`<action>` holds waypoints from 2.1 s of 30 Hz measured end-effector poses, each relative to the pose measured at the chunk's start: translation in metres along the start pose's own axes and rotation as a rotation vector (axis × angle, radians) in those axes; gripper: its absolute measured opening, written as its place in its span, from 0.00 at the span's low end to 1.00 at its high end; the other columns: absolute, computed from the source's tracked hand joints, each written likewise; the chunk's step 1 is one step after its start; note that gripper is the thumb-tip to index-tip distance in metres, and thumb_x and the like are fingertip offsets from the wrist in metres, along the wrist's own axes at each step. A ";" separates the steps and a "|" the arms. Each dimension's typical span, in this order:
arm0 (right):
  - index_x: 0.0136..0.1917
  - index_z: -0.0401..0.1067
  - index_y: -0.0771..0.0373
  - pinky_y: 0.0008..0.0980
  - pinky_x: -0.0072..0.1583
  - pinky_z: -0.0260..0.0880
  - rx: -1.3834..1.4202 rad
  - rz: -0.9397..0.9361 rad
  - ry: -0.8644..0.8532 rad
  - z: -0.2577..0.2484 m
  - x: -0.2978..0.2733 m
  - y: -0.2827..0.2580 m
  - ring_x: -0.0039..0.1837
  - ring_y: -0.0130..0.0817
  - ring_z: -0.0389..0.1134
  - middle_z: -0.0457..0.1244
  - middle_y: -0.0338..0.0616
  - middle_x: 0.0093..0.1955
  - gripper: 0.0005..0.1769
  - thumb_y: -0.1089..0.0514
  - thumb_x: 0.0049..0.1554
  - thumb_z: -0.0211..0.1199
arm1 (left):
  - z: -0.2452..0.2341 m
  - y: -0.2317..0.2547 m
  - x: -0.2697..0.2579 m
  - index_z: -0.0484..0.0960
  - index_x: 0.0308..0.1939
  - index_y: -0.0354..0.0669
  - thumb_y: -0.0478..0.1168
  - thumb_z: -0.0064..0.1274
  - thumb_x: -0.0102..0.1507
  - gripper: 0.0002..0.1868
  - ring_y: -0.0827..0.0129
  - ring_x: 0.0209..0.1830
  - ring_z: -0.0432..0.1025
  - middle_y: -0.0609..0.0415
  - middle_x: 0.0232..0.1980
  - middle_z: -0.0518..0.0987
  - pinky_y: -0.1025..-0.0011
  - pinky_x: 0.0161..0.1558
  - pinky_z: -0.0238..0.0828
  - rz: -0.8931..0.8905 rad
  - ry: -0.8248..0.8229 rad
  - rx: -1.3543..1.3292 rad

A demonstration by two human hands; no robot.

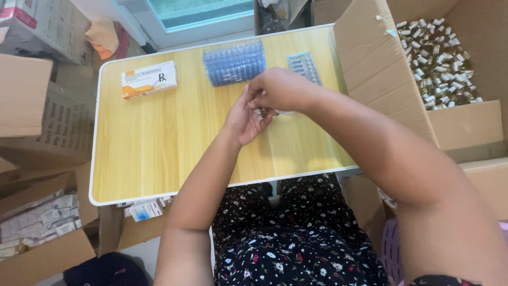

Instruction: The person places small vials into blister packs and then inserts the filled packs into cardboard boxes. The person repeats this process multiple times, handling vials and packaging materials by hand.

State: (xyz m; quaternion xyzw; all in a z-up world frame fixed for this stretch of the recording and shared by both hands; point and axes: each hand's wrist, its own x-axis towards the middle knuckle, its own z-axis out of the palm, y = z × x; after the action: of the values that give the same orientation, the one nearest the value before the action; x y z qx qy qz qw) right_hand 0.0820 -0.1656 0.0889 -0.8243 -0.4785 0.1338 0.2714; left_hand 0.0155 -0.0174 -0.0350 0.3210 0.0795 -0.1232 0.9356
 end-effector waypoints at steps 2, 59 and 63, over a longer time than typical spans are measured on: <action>0.49 0.80 0.62 0.40 0.48 0.71 0.000 -0.017 0.029 0.004 0.009 0.014 0.44 0.45 0.72 0.71 0.49 0.43 0.12 0.58 0.51 0.72 | -0.010 0.000 0.005 0.77 0.58 0.56 0.60 0.33 0.71 0.23 0.73 0.27 0.73 0.55 0.34 0.77 0.79 0.27 0.73 -0.006 0.066 -0.012; 0.45 0.77 0.56 0.43 0.46 0.69 -0.014 0.281 0.382 0.078 0.000 0.051 0.45 0.41 0.70 0.68 0.40 0.41 0.15 0.49 0.48 0.76 | -0.033 0.049 -0.017 0.84 0.45 0.40 0.45 0.65 0.57 0.17 0.66 0.29 0.73 0.49 0.32 0.79 0.65 0.34 0.71 0.469 0.662 1.504; 0.44 0.79 0.53 0.43 0.47 0.69 -0.106 0.096 0.557 0.074 -0.006 0.035 0.47 0.43 0.70 0.68 0.41 0.45 0.09 0.51 0.54 0.75 | -0.029 0.037 -0.003 0.78 0.46 0.40 0.50 0.51 0.74 0.15 0.78 0.31 0.65 0.60 0.35 0.74 0.77 0.33 0.63 0.584 0.255 0.572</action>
State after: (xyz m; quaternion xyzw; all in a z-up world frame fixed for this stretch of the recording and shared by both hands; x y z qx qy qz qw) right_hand 0.0683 -0.1610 0.0086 -0.8641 -0.3522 -0.1105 0.3421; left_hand 0.0207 0.0293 -0.0357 0.5894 0.0632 0.1706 0.7871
